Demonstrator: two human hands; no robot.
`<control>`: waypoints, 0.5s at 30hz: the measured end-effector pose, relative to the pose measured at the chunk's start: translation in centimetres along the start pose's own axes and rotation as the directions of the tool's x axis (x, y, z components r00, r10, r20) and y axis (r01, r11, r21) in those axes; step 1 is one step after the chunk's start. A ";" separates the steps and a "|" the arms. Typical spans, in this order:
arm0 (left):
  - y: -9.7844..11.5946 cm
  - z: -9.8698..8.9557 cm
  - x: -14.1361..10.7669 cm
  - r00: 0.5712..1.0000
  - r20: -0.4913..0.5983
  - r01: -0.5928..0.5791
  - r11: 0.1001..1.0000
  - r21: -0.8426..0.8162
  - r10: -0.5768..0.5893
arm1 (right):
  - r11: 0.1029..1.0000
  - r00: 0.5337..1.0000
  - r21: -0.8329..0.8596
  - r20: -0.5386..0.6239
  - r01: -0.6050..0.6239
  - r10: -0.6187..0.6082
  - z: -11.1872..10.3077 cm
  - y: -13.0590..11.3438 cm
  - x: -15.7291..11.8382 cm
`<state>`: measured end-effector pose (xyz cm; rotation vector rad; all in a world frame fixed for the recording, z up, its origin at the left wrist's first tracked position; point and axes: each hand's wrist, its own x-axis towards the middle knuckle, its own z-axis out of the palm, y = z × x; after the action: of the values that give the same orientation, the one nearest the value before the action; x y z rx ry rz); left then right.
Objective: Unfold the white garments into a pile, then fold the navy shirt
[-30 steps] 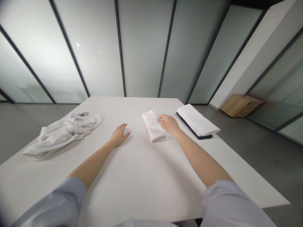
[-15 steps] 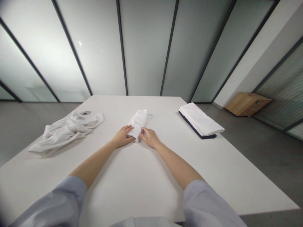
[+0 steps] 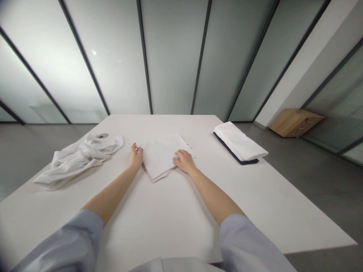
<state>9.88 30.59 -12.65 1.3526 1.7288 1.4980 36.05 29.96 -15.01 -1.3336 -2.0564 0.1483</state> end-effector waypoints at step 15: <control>1.1 -1.2 -0.9 0.513 0.850 -0.614 0.742 0.269 0.117 | 0.861 0.800 0.412 -0.382 -0.300 0.462 -1.0 2.4 1.0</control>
<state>9.60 29.15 -11.49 2.3737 1.2727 0.2985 38.22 31.72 -14.78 -1.3932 -1.2665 0.3054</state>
